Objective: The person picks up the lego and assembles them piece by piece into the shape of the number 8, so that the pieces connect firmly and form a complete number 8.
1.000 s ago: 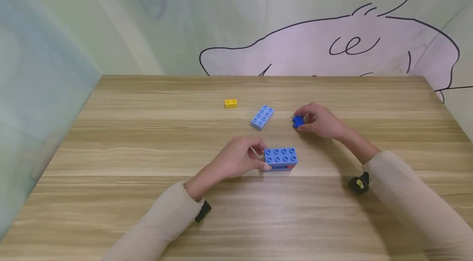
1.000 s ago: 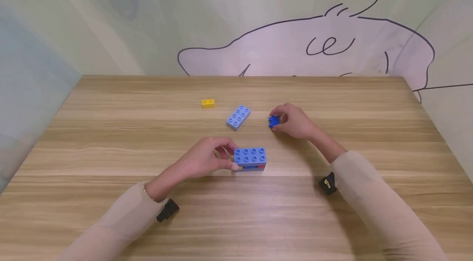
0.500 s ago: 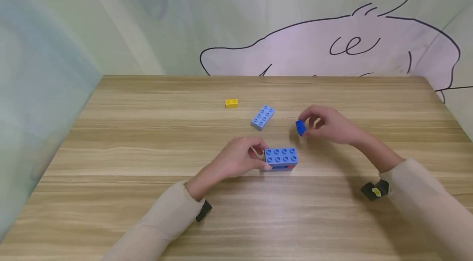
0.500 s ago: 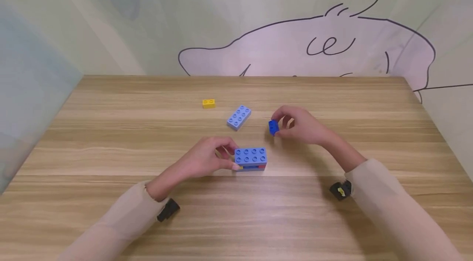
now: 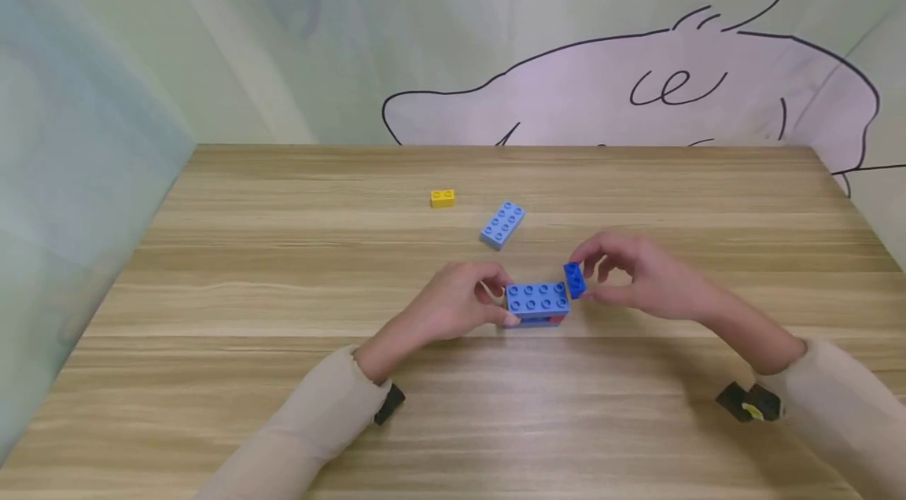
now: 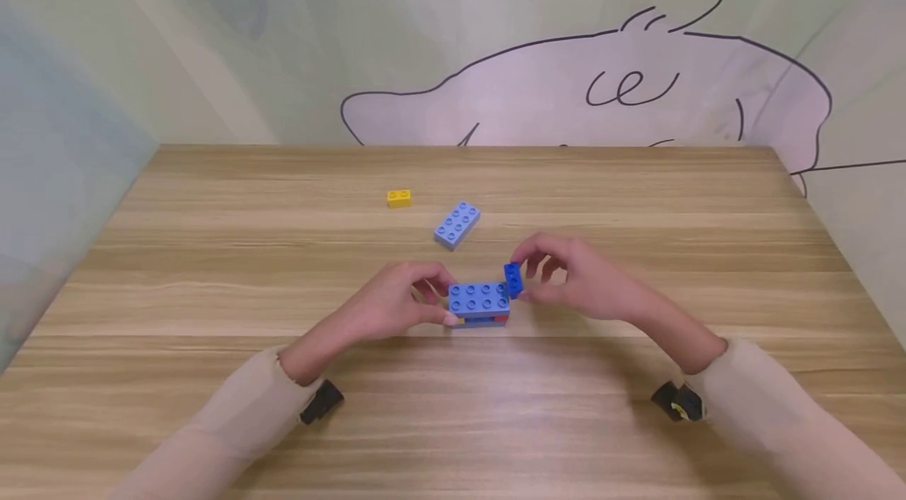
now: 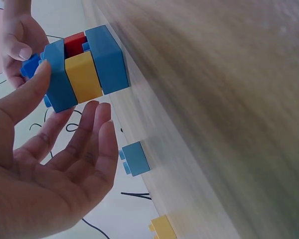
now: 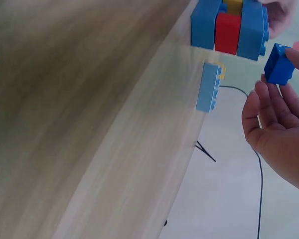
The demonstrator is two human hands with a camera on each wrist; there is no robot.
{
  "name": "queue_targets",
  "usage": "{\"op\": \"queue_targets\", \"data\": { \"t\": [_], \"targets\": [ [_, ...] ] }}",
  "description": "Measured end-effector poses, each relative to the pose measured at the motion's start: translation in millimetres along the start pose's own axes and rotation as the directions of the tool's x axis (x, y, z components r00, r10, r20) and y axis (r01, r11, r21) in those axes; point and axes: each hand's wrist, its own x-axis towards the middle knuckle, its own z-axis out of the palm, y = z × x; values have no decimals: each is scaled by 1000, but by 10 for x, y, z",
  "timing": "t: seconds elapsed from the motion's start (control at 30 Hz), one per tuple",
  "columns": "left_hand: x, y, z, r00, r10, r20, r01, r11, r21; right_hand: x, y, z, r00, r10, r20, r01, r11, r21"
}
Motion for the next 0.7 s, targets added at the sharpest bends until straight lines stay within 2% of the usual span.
{"op": "queue_targets", "data": {
  "t": [0.37,0.7],
  "targets": [
    [4,1,-4,1000,13,-3,-13,1000,2,-55,-45,164,997,-13,-70,10,999,-45],
    [-3,2,-3,1000,10,-3,-10,1000,-3,-70,-19,207,992,-47,-118,39,997,-71]
  ]
}}
